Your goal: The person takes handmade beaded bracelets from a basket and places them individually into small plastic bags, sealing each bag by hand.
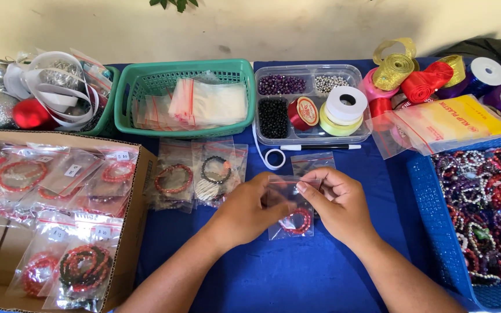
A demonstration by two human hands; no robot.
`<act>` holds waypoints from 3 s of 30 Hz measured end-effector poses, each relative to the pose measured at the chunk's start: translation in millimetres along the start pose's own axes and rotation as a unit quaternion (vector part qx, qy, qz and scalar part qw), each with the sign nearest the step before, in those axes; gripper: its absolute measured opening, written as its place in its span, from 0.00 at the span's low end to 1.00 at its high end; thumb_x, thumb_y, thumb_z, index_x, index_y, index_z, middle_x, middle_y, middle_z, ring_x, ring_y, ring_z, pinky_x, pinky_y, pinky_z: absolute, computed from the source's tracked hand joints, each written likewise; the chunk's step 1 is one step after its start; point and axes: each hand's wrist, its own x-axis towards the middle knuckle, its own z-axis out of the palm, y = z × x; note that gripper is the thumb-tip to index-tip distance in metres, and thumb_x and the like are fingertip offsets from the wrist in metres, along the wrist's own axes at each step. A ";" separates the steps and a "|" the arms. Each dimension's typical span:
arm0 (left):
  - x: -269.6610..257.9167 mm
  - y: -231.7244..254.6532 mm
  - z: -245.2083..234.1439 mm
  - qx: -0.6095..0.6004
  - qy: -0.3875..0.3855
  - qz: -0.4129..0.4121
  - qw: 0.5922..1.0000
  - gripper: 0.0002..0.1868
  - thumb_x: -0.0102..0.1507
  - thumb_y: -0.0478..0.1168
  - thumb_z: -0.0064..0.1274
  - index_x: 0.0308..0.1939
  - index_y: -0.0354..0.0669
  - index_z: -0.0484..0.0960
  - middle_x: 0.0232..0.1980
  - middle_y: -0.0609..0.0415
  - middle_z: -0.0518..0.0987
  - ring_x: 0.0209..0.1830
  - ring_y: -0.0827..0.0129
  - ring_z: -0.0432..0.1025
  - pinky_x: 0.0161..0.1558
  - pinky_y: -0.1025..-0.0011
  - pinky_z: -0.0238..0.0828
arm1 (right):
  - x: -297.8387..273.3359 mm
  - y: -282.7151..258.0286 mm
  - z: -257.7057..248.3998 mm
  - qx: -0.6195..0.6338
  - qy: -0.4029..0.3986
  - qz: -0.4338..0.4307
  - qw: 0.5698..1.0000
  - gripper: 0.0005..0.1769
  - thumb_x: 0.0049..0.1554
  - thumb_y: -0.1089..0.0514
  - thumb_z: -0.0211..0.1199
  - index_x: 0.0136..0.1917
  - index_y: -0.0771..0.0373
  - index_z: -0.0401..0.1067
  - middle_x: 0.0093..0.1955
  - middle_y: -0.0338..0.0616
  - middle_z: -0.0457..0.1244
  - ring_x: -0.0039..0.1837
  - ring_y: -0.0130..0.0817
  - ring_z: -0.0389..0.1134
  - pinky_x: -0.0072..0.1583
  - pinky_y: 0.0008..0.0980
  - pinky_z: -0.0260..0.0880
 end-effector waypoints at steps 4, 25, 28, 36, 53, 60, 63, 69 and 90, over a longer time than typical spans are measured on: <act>9.5 -25.3 3.7 -0.050 0.051 0.029 0.997 0.14 0.65 0.41 0.57 0.49 0.34 0.78 0.38 0.53 0.86 0.37 0.75 0.79 0.40 0.75 0.76 | -0.6 0.4 -2.6 0.001 0.008 0.004 1.000 0.06 0.59 0.68 0.66 0.51 0.69 0.74 0.46 0.40 0.69 0.50 0.20 0.69 0.52 0.23 0.71; -3.5 4.1 -2.0 0.060 0.094 0.199 0.974 0.06 0.66 0.38 0.57 0.39 0.38 0.82 0.34 0.51 0.83 0.33 0.69 0.77 0.37 0.70 0.72 | -4.1 -36.1 8.1 -0.235 -0.042 -0.120 0.964 0.06 0.58 0.62 0.67 0.48 0.67 0.77 0.44 0.41 0.71 0.47 0.24 0.72 0.49 0.24 0.71; -3.0 3.1 -6.1 0.045 0.106 0.180 0.977 0.06 0.66 0.38 0.56 0.39 0.38 0.82 0.33 0.51 0.83 0.33 0.67 0.78 0.38 0.69 0.72 | -3.6 -36.5 6.8 -0.197 -0.004 -0.102 0.975 0.06 0.56 0.61 0.69 0.45 0.66 0.79 0.44 0.42 0.73 0.47 0.26 0.74 0.49 0.25 0.71; 0.9 -6.0 -12.4 0.064 0.108 0.149 0.981 0.07 0.68 0.39 0.55 0.41 0.38 0.83 0.34 0.55 0.85 0.34 0.74 0.77 0.60 0.69 0.54 | -2.3 -34.7 0.5 -0.296 0.007 -0.146 0.944 0.05 0.55 0.60 0.71 0.43 0.64 0.80 0.42 0.41 0.74 0.44 0.26 0.73 0.47 0.26 0.70; 11.4 -26.3 -4.6 -0.169 0.048 0.058 0.983 0.12 0.70 0.40 0.52 0.54 0.37 0.77 0.43 0.55 0.84 0.40 0.78 0.77 0.42 0.77 0.75 | -1.7 -19.0 1.5 -0.084 -0.059 -0.014 0.995 0.20 0.57 0.63 0.66 0.63 0.66 0.72 0.51 0.43 0.72 0.52 0.24 0.72 0.53 0.23 0.71; 8.2 -16.5 -3.6 -0.117 0.075 0.095 0.986 0.32 0.68 0.40 0.54 0.73 0.38 0.61 0.52 0.52 0.84 0.46 0.78 0.78 0.48 0.77 0.76 | 5.7 -5.7 -17.1 -0.060 0.037 0.020 0.997 0.16 0.66 0.63 0.59 0.66 0.66 0.68 0.48 0.43 0.70 0.48 0.23 0.69 0.49 0.24 0.70; 5.5 -8.0 -5.7 -0.063 0.086 0.088 0.990 0.31 0.67 0.41 0.54 0.73 0.38 0.64 0.50 0.52 0.85 0.42 0.77 0.77 0.45 0.76 0.76 | 12.6 -27.2 -18.3 -0.108 0.056 0.092 0.988 0.21 0.63 0.62 0.59 0.69 0.63 0.66 0.45 0.42 0.70 0.39 0.26 0.65 0.41 0.27 0.65; 2.4 -2.4 -6.6 -0.027 0.085 0.078 0.993 0.31 0.66 0.41 0.55 0.72 0.39 0.66 0.48 0.54 0.85 0.38 0.77 0.77 0.40 0.76 0.75 | 13.3 -37.0 -14.5 -0.335 0.085 0.034 0.938 0.30 0.57 0.61 0.64 0.71 0.64 0.61 0.40 0.42 0.71 0.36 0.27 0.72 0.39 0.31 0.69; 0.5 4.6 -7.4 0.042 0.095 0.099 0.990 0.32 0.65 0.41 0.56 0.72 0.40 0.66 0.48 0.52 0.85 0.37 0.71 0.80 0.36 0.73 0.77 | 14.5 -43.2 -30.2 -0.470 0.138 -0.118 0.864 0.38 0.54 0.52 0.72 0.72 0.68 0.64 0.54 0.54 0.68 0.52 0.44 0.70 0.51 0.40 0.70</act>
